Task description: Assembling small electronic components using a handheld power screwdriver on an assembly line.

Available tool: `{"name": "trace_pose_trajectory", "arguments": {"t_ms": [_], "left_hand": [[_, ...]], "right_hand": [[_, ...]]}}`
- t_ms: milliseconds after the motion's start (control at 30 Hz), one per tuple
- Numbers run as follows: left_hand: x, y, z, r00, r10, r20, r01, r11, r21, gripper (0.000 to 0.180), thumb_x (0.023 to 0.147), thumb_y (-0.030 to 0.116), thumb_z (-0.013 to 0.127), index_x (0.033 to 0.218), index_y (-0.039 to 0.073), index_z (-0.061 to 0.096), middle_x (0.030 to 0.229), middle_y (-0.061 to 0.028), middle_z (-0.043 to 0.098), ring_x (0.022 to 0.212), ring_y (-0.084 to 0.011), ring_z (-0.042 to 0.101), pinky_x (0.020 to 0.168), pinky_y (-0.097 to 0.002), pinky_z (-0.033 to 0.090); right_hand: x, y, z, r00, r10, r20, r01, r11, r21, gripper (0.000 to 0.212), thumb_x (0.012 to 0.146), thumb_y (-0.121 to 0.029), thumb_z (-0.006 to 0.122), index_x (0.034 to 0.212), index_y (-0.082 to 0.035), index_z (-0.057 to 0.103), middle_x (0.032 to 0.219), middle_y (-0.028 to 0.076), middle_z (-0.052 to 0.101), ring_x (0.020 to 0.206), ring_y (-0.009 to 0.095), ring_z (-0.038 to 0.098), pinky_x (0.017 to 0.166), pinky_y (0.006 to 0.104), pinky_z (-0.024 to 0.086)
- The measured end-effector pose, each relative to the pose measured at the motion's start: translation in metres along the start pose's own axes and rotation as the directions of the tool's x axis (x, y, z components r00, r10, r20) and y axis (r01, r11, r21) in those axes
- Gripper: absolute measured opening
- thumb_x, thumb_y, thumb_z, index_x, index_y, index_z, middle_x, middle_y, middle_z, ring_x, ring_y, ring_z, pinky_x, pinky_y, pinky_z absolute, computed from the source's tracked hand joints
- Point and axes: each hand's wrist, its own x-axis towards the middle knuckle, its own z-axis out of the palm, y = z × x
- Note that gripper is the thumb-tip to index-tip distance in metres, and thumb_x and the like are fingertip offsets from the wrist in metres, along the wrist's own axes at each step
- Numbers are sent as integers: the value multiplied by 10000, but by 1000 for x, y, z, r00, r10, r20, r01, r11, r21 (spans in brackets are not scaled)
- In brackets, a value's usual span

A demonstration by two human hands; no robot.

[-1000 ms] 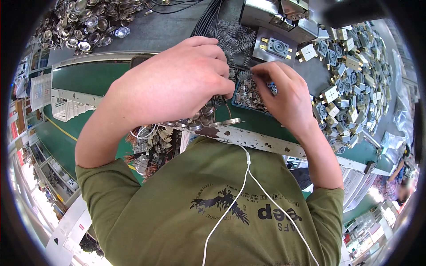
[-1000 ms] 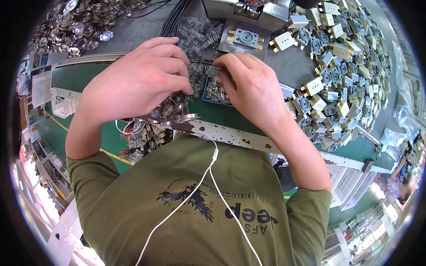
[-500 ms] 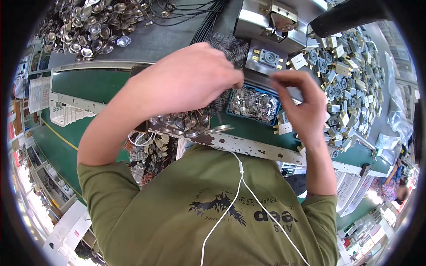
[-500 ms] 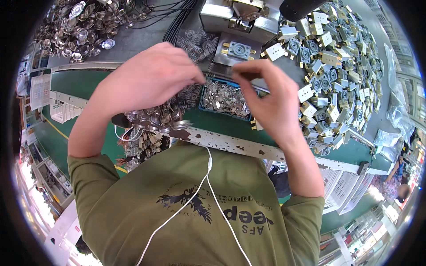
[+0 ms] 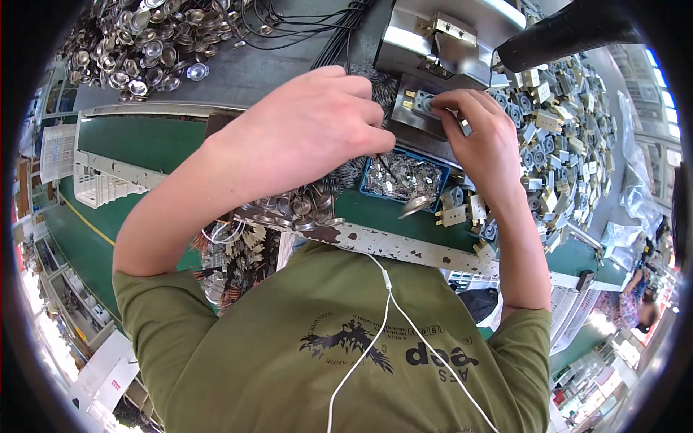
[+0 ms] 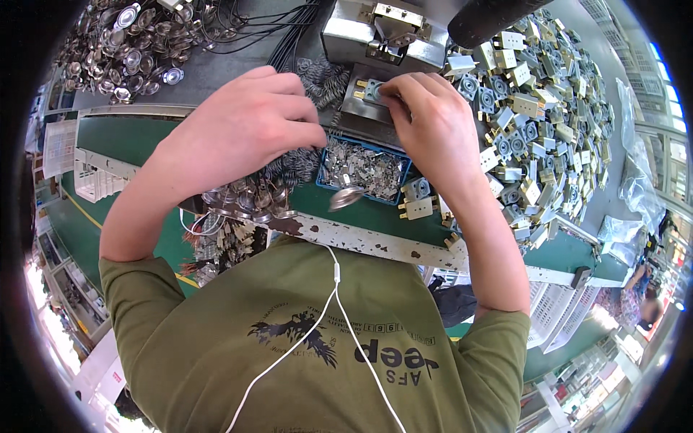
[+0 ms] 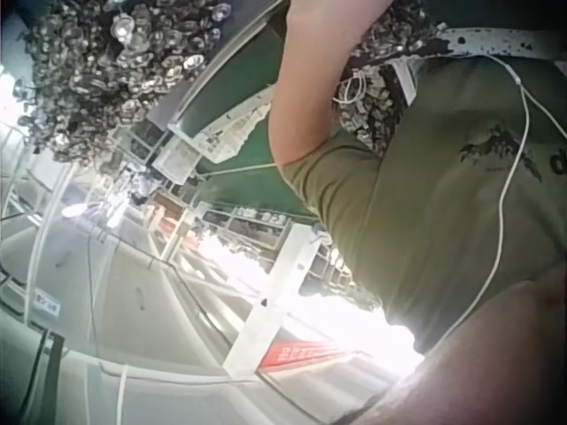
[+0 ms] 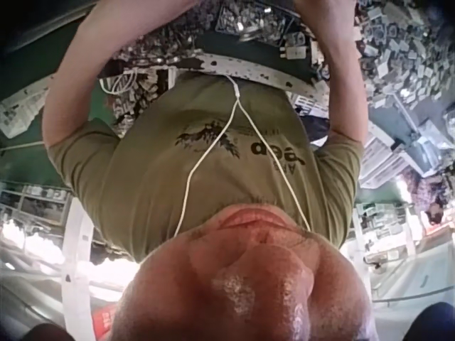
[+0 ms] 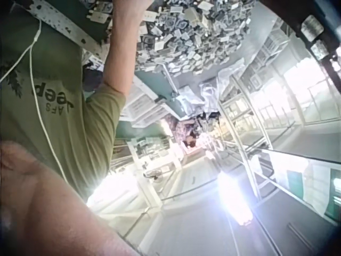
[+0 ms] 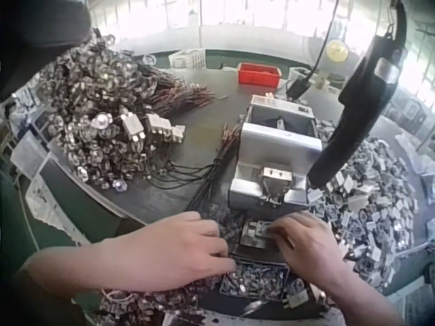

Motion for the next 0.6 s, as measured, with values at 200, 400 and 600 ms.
{"name": "trace_pose_trajectory", "arguments": {"t_ms": [200, 400, 600], "left_hand": [[10, -3, 6, 998, 55, 6, -55, 998, 37, 88, 793, 158, 675, 871, 151, 715, 808, 35, 650, 933, -165, 623, 848, -325, 468], [14, -2, 4, 998, 63, 17, -63, 998, 10, 152, 777, 141, 722, 925, 122, 754, 866, 25, 683, 929, -188, 616, 839, -338, 473], [26, -6, 27, 969, 122, -216, -147, 984, -104, 91, 891, 185, 656, 930, 116, 700, 768, -29, 655, 891, -237, 679, 857, -394, 515]], "right_hand": [[3, 0, 1, 999, 38, -28, -38, 999, -18, 127, 862, -20, 734, 986, -49, 722, 984, 75, 726, 956, 280, 678, 834, 388, 538], [4, -9, -10, 999, 31, 17, -29, 995, -98, 186, 856, -40, 747, 1039, -56, 716, 993, 90, 727, 929, 282, 682, 806, 380, 543], [-27, -74, -60, 996, -61, 61, 55, 994, 96, 329, 822, -76, 814, 1130, -36, 708, 991, 109, 733, 863, 282, 706, 753, 375, 556]]}}
